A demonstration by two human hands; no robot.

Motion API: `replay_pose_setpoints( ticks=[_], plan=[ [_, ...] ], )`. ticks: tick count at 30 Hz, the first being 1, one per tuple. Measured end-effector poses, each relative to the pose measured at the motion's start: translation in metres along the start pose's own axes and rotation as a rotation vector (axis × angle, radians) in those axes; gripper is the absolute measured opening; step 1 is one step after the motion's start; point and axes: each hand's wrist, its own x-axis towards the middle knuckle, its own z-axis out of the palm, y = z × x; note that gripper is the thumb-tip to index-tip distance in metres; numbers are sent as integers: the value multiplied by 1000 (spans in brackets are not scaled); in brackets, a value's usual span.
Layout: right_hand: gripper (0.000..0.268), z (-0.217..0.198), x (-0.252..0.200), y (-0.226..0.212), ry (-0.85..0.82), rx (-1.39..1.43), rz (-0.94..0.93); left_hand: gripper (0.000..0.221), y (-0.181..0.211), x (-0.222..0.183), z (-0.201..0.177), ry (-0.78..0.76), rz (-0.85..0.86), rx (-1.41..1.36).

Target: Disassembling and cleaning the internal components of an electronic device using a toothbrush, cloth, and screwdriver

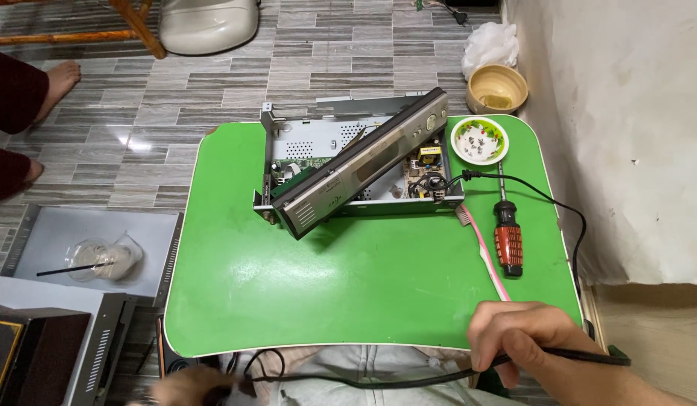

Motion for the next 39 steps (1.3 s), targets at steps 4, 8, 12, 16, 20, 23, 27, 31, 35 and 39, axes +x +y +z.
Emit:
replay_pose_setpoints(
  ticks=[4,8,12,16,20,23,27,31,35,39],
  plan=[
    [54,3,7,-3,0,15,2,47,15,-120,-158,-110,97,-172],
    [59,7,12,-2,-71,1,19,30,44,-226,-286,-86,347,-360],
    [61,6,15,-1,-100,-45,10,39,55,-274,-361,183,794,-373],
    [62,8,14,1,-129,-45,10,26,70,-261,-410,407,699,-353],
    [61,7,14,9,-125,-58,90,33,106,-209,-441,671,494,-301],
    [60,8,21,3,-185,-75,78,56,113,-151,-441,749,234,-171],
    [48,17,29,-23,-261,-13,-19,41,152,-163,-415,1336,332,219],
    [40,34,34,-31,-273,-98,-146,20,224,-224,-365,1526,889,245],
    [30,47,46,-43,-303,-254,-131,41,271,-246,-314,482,1186,-249],
    [34,50,57,-44,-269,-380,-217,13,272,-244,-299,-180,1108,-409]
  ],
)
